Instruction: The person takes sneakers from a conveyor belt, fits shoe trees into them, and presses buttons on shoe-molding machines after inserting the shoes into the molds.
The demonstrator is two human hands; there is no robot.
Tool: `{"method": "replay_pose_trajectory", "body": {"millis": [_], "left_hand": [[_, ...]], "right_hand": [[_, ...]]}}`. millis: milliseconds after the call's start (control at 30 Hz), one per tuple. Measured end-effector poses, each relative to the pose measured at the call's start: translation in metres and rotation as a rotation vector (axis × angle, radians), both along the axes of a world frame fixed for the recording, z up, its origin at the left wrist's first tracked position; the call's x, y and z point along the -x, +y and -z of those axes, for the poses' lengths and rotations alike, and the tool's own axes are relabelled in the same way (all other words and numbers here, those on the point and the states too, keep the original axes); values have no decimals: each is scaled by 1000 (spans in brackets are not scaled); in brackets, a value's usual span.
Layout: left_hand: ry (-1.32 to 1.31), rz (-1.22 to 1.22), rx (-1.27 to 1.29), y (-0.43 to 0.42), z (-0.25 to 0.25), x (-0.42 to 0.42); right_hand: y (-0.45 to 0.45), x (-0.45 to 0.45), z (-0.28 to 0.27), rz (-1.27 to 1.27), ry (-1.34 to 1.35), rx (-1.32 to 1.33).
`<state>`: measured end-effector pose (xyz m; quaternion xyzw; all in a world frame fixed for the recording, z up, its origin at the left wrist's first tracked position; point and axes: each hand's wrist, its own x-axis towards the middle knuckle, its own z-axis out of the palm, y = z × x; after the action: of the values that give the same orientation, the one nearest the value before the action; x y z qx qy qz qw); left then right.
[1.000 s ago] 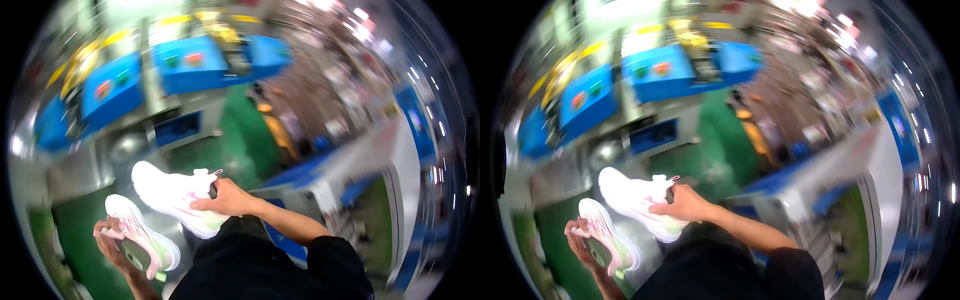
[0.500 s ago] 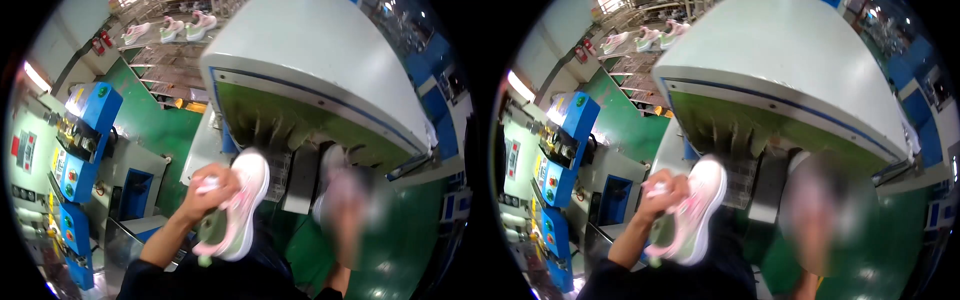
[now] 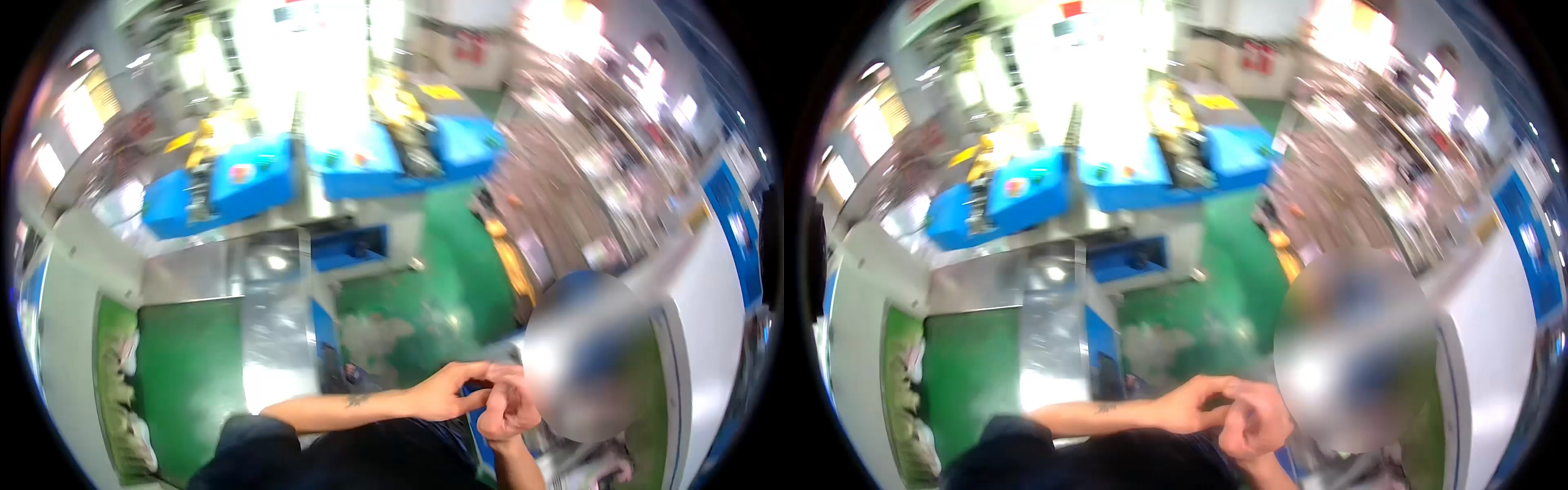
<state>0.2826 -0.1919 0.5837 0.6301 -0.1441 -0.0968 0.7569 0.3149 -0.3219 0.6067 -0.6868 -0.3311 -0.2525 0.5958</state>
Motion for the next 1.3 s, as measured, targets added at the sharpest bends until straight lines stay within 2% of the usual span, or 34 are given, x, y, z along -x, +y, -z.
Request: {"method": "replay_pose_trajectory", "body": {"millis": [33,67,100,133,167,200,233,267,300,333,367,400,433,467,500,533,567,600,700,733,767,833,867,933,1000,1033,1100,1133,1200,1300], "left_hand": [[-2,-184,-140,51,-18,18],[122,-320,-251,95,-34,37],[75,-658,-308,129,25,68],[225,-861,-239,166,46,114],[268,-1113,-168,180,-19,157],[133,-1326,-177,232,105,210],[212,-1575,-223,253,113,272],[293,-1778,-210,214,55,304],[300,-2108,-584,232,168,370],[501,-2312,-628,202,139,404],[671,-2456,-764,177,155,443],[867,-2588,-867,153,170,481],[1038,-2653,-1093,115,249,538],[1251,-2586,-1109,66,273,562],[1469,-2441,-1103,84,287,605],[1440,-2442,-1068,85,284,622],[1403,-2454,-1090,62,234,601],[1424,-2481,-977,56,238,593],[1293,-2631,-1027,41,227,574],[1296,-2660,-975,38,251,583],[1390,-2682,-885,37,255,585],[1222,-2680,-862,39,255,585],[1227,-2681,-866,44,252,583],[1214,-2664,-864,51,243,577],[1219,-2623,-959,49,266,584],[1271,-2625,-989,49,264,575],[1346,-2634,-932,56,248,569],[1335,-2660,-908,56,251,561],[1245,-2684,-1050,49,267,570],[1308,-2669,-1116,55,257,562]], "right_hand": [[44,-4,-16,-176,-45,44],[86,-1,-12,-240,-2,109],[113,9,6,-387,175,237],[143,35,-10,-551,304,231],[172,58,-23,-717,434,263],[190,78,-9,-868,391,353],[214,97,-4,-1022,223,465],[200,105,12,-1124,3,571],[218,116,24,-1245,-240,693],[240,135,48,-1335,-200,944],[250,166,35,-1407,-34,1038],[263,185,60,-1530,29,1043],[276,204,86,-1645,93,1050],[287,227,90,-1745,-115,1046],[369,293,91,-1816,-281,1070],[414,347,61,-1877,-429,970],[438,374,48,-1913,-661,865],[461,399,38,-1930,-877,730],[542,532,71,-1844,-1523,236],[565,604,104,-1833,-1634,162],[579,663,115,-1925,-1653,159],[599,761,131,-1957,-1589,1182],[629,796,179,-1881,-2026,308],[626,796,208,-1724,-1981,-152],[612,771,206,-1884,-1548,367],[579,748,184,-1566,-1579,809],[547,667,164,-1628,-1434,961],[539,609,177,-1821,-1237,1030],[514,506,199,-1897,-1145,1289],[434,355,132,-1576,-491,1875]]}}
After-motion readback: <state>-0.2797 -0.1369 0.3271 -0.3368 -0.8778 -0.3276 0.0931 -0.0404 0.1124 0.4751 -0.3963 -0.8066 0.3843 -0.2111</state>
